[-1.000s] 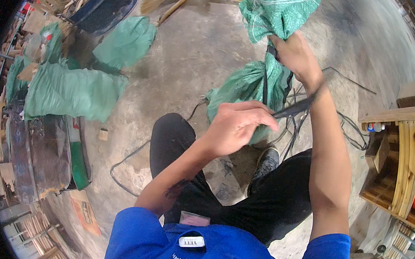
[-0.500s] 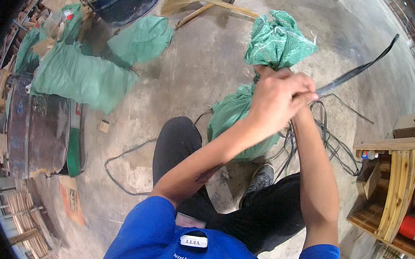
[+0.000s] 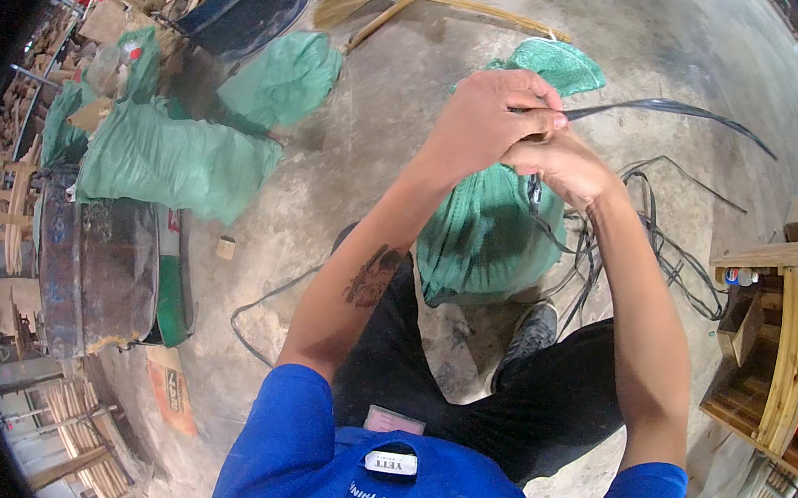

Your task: The person sits on the floor and ties a green sack using a black strap. They gather the top of the sack, wrap the strap around it, and secure it with a knot. The person then lifts the tied sack and places it on the floor.

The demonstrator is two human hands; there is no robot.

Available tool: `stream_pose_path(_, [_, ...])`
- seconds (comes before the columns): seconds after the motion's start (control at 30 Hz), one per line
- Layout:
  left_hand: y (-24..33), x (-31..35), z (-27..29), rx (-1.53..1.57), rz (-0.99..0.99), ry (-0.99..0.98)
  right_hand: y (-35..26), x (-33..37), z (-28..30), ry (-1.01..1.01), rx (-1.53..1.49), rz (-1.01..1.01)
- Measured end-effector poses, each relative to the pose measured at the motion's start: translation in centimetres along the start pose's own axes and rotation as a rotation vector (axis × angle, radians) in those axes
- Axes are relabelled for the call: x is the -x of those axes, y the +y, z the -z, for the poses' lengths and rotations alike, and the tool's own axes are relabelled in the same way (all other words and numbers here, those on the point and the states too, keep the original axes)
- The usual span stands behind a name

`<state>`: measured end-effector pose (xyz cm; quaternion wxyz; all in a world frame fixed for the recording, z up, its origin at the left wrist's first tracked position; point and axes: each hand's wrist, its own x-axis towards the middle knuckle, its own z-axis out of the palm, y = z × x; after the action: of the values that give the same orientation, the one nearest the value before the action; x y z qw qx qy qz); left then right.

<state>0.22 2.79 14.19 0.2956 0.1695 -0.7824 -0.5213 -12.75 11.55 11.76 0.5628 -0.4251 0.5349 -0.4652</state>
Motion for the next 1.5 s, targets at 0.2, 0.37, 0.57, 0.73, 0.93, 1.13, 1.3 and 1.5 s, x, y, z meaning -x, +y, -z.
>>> stream_pose_path(0.2, [-0.4,-0.5,1.9,0.081,0.095,-0.171,0.0,0.0,-1.1,0.189,0.040,-0.091])
stream_pose_path(0.37, [-1.2,3.1,2.6,-0.190,0.061,0.562,-0.9,0.4,-1.0,0.222,0.036,-0.059])
stream_pose_path(0.57, [-3.6,5.2,-0.4,0.240,0.249,0.243,-1.4,0.2,-1.1,0.308,0.212,-0.066])
stream_pose_path(0.73, [-3.7,4.2,-3.1,0.404,0.233,0.407,-1.1,-0.2,-2.1,0.560,0.374,0.094])
stream_pose_path(0.93, [-3.1,5.0,-4.2,0.829,0.225,0.552,-0.5,-0.6,-2.7,0.678,0.339,0.119])
stream_pose_path(1.13, [-3.6,6.1,-3.5,0.997,0.220,0.475,1.8,-2.1,-1.6,0.710,-0.028,0.103])
stream_pose_path(1.3, [-3.2,7.4,-0.7,0.152,0.021,0.005,3.5,-3.1,0.3,0.783,0.270,0.486])
stream_pose_path(1.5, [-1.4,6.1,1.2,0.363,-0.044,-0.431,0.6,-2.8,1.9,0.699,0.672,0.312])
